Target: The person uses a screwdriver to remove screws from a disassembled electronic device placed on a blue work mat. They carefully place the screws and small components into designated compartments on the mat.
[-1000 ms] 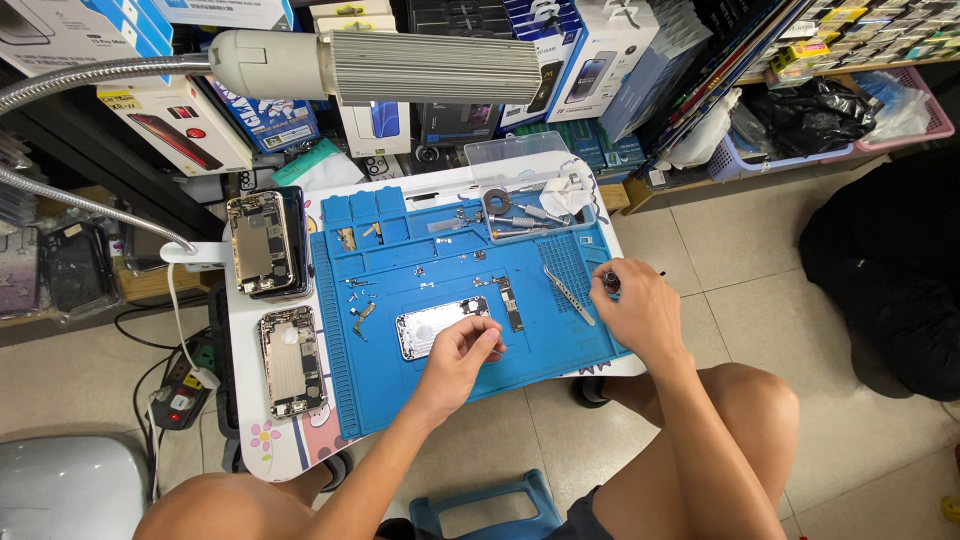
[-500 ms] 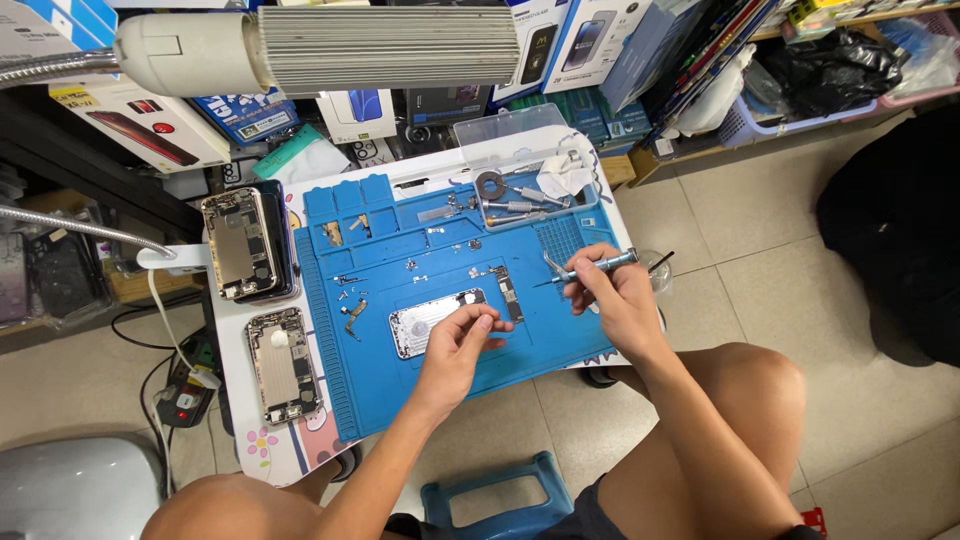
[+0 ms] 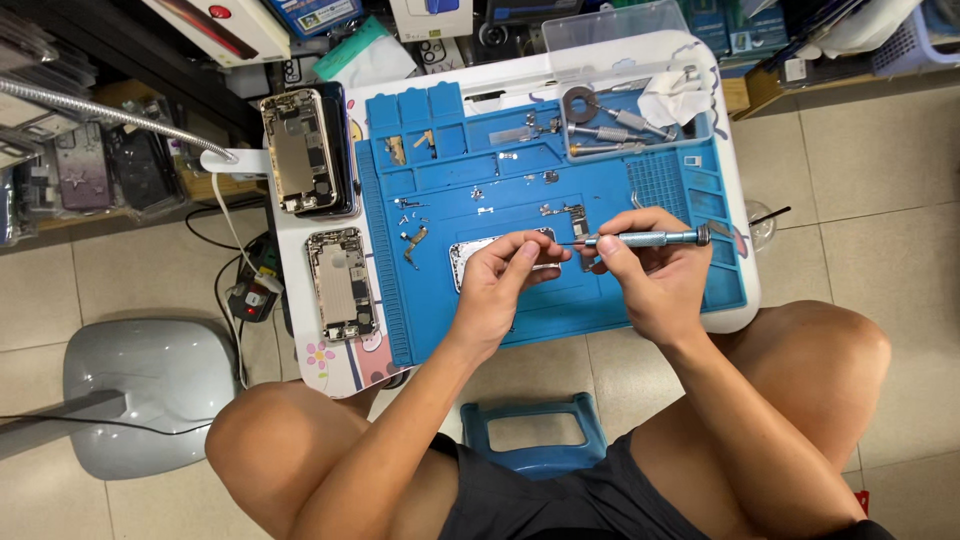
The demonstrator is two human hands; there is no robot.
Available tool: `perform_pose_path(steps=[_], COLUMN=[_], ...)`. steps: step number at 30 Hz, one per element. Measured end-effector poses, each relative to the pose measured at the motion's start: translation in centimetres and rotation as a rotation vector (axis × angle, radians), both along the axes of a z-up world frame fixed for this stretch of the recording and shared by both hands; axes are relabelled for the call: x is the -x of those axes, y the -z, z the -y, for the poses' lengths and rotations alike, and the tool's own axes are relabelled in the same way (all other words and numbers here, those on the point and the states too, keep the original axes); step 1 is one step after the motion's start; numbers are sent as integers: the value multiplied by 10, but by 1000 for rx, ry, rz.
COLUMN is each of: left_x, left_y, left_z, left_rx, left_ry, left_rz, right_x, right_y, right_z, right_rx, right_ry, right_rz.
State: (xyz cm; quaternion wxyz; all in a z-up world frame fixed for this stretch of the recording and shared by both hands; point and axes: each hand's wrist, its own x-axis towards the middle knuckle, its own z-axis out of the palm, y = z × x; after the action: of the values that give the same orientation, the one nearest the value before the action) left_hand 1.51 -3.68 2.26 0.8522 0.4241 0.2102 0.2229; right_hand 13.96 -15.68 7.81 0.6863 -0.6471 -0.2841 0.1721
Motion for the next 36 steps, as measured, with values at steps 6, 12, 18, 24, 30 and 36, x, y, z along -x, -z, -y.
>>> perform_pose_path(steps=[6, 12, 18, 24, 30, 36], left_x=[3, 1, 3, 5, 3, 4], left_y=[1, 2, -5, 0, -8, -2], left_z=[-3, -3, -3, -3, -4, -7], left_rx=[-21, -34, -48, -54, -62, -63], left_ry=[-14, -32, -34, -28, -36, -4], left_rz=[32, 41, 38, 42, 59, 58], right_x=[11, 8, 7, 13, 14, 13], right_y=[-2, 4, 6, 2, 6, 12], right_z=[-14, -10, -6, -9, -9, -7], right_rx=[-41, -13, -2, 16, -2, 2], right_ry=[-2, 2, 0, 4, 28, 13], right_rz=[87, 176, 217, 225, 204, 185])
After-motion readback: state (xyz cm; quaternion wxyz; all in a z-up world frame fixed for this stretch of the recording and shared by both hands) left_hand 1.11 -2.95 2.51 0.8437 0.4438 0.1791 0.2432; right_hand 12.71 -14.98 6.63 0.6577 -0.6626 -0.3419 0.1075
